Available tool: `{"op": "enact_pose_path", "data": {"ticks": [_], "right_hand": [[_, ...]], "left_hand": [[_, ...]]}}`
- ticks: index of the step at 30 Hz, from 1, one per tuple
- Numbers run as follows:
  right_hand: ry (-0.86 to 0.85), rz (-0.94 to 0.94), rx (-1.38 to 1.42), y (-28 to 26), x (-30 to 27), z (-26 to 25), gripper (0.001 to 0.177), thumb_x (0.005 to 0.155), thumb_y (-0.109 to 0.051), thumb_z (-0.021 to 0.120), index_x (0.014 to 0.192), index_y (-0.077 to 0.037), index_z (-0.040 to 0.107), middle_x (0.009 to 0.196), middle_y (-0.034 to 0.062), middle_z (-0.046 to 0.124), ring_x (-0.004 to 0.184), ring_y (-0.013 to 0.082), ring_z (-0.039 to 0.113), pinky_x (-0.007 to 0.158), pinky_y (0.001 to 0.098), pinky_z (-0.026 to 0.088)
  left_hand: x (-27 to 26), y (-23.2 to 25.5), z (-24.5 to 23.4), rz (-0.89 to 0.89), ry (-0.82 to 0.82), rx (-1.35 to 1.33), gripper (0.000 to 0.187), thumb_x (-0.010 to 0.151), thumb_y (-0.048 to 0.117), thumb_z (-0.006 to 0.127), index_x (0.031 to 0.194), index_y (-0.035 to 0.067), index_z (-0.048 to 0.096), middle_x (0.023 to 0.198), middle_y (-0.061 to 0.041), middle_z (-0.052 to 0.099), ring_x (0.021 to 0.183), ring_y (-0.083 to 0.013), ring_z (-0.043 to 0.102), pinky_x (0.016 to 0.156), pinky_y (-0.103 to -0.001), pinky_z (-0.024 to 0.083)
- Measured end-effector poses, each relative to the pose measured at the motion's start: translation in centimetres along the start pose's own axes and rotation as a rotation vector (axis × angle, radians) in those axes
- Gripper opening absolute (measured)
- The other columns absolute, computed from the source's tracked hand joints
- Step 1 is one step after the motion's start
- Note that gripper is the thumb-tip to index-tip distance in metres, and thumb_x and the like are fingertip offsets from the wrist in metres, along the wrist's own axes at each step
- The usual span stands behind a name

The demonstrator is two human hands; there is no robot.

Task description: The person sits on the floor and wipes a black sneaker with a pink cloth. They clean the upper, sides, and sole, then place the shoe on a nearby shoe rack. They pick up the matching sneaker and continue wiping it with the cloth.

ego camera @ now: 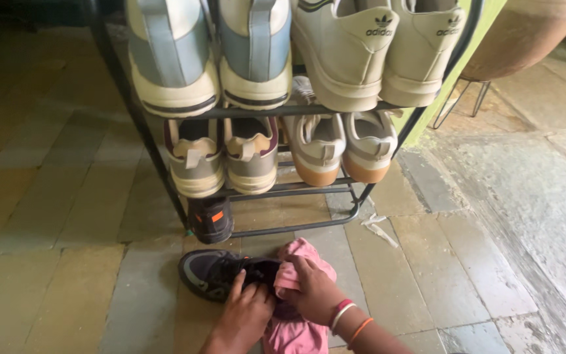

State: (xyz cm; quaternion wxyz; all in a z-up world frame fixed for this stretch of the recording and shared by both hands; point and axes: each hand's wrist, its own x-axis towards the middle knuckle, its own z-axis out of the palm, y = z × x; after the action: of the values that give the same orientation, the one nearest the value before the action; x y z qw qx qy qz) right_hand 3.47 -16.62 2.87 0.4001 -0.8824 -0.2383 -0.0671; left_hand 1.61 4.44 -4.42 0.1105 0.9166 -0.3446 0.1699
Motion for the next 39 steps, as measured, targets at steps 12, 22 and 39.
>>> {"op": "enact_pose_path", "data": {"ticks": [12, 22, 39], "right_hand": [[0.035, 0.381, -0.239, -0.1, -0.6, 2.5, 0.029, 0.077, -0.008, 0.067, 0.104, -0.003, 0.059, 0.092, 0.0256, 0.071, 0.093, 0.0452, 0.068, 0.080, 0.0511, 0.056], [-0.239, 0.647, -0.272, -1.3, -1.7, -1.1, 0.053, 0.067, -0.023, 0.088, 0.109, -0.003, 0.062, 0.100, 0.0199, 0.070, 0.100, 0.0382, 0.070, 0.090, 0.0401, 0.059], [0.239, 0.705, 0.928, 3.5, -3.5, -11.2, 0.035, 0.091, -0.013, 0.066, 0.122, 0.004, 0.068, 0.108, 0.0118, 0.076, 0.098, 0.0207, 0.071, 0.089, 0.0344, 0.056]], "left_hand": [[0.4, 3.5, -0.7, -0.213, -0.166, 0.280, 0.018, 0.082, 0.008, 0.059, 0.087, -0.001, 0.073, 0.095, -0.025, 0.070, 0.096, -0.0382, 0.068, 0.110, -0.064, 0.031], [1.3, 5.4, -6.0, -0.642, 0.194, -0.291, 0.043, 0.064, 0.005, 0.072, 0.106, 0.000, 0.073, 0.117, -0.018, 0.071, 0.113, -0.0383, 0.065, 0.102, -0.050, 0.047], [6.4, 6.1, -6.6, -0.838, -0.110, -0.540, 0.031, 0.077, 0.032, 0.083, 0.095, 0.009, 0.073, 0.087, -0.016, 0.074, 0.085, -0.0386, 0.071, 0.074, -0.045, 0.055]]}}
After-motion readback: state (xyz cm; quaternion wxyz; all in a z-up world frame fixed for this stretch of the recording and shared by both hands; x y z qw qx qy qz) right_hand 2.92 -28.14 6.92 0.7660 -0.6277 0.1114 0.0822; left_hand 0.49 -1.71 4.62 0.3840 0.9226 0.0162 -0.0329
